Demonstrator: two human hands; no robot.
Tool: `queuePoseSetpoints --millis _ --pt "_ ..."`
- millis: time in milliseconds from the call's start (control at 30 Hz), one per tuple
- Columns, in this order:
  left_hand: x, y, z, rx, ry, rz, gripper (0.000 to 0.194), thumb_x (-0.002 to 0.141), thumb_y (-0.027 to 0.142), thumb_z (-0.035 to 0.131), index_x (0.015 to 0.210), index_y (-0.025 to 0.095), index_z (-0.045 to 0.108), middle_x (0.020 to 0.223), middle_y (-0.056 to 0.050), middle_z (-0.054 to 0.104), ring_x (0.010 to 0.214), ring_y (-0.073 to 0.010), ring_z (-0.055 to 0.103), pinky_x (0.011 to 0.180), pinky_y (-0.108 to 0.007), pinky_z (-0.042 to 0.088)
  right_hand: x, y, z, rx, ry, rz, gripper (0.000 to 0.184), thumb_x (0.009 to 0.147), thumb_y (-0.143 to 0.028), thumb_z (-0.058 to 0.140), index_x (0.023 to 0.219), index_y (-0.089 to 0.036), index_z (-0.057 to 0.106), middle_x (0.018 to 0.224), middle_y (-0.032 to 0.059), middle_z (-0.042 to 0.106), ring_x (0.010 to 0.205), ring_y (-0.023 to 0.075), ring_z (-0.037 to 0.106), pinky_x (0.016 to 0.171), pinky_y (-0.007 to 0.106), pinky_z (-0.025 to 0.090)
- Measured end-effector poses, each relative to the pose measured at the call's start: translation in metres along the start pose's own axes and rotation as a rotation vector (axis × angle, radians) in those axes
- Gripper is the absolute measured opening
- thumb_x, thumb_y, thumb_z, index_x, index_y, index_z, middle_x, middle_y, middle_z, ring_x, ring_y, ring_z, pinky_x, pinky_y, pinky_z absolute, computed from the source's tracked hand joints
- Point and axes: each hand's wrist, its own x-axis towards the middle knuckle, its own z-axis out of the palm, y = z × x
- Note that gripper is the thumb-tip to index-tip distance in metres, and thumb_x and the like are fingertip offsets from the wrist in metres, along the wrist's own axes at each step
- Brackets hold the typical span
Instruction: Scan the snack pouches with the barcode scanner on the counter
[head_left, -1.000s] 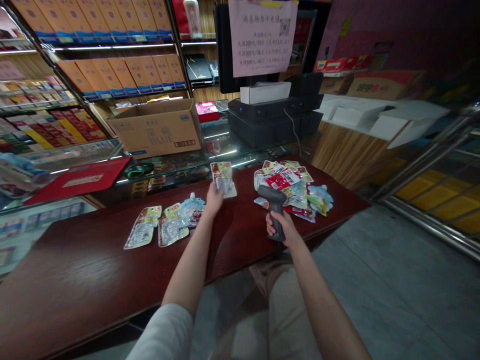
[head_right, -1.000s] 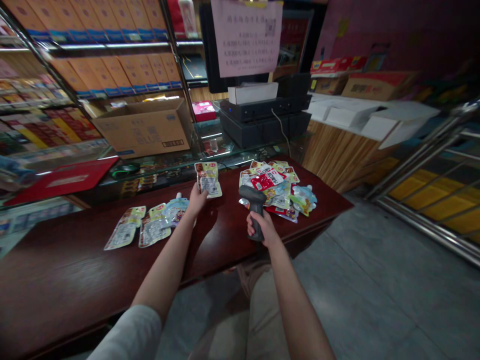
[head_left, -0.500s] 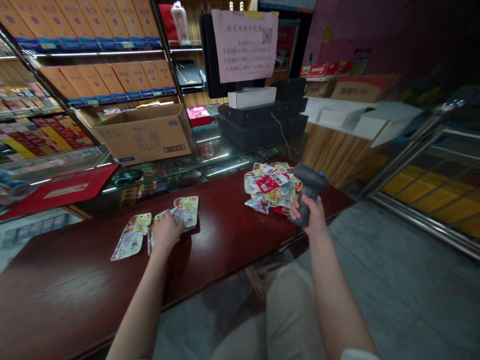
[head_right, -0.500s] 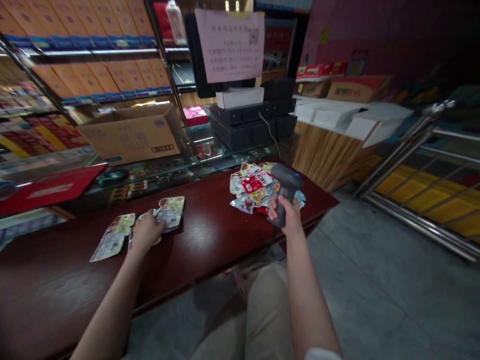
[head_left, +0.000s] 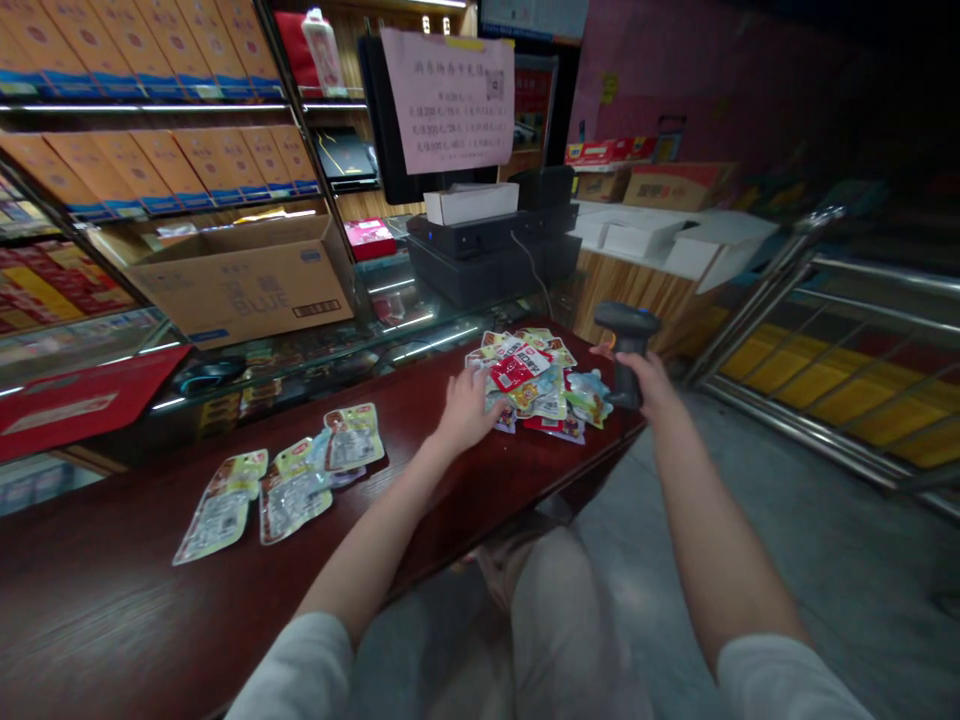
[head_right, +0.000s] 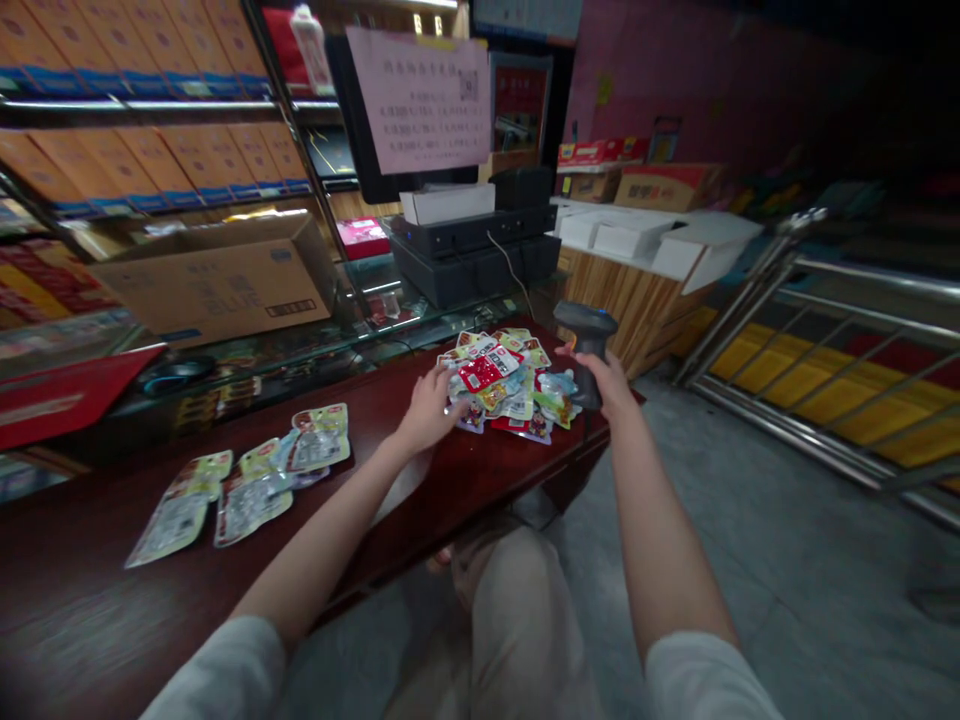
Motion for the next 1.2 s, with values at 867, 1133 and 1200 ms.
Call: queuePoseSetpoints --millis 867,1133,1200 --pt "0.000 -0.039 0.010 0.038 0.095 -0.216 0.057 0.071 0.039 0.078 0.119 0.018 0.058 0.127 -0.019 0.058 0.132 -0.0395 0.047 0.120 -0.064 0.006 0.019 0.056 0.068 0.010 -0.157 0.363 0.024 0.061 -0.033 0.069 0.079 -0.018 0.065 0.061 0.0015 0.067 0.052 0.0160 0.058 0.047 0.025 0.044" --pt "0.004 -0.055 -0.023 -0.249 0.227 -0.451 0.036 0.072 0.043 0.076 0.091 0.019 0.058 0.093 -0.011 0.069 0.100 -0.0333 0.066 0.098 -0.053 0.047 -0.019 0.033 0.061 0.004 -0.128 0.107 0.031 0.060 -0.039 0.072 0.084 -0.020 0.063 0.071 0.0007 0.067 0.061 0.0156 0.059 0.053 0.025 0.044" --pt "0.007 -0.066 -0.025 -0.566 0.292 -0.459 0.035 0.078 0.048 0.070 0.093 0.018 0.059 0.092 -0.010 0.071 0.096 -0.0288 0.069 0.093 -0.047 0.052 -0.033 0.029 0.068 0.087 -0.215 0.096 0.027 0.064 -0.040 0.072 0.079 -0.020 0.061 0.066 -0.0001 0.064 0.056 0.0137 0.056 0.050 0.024 0.044"
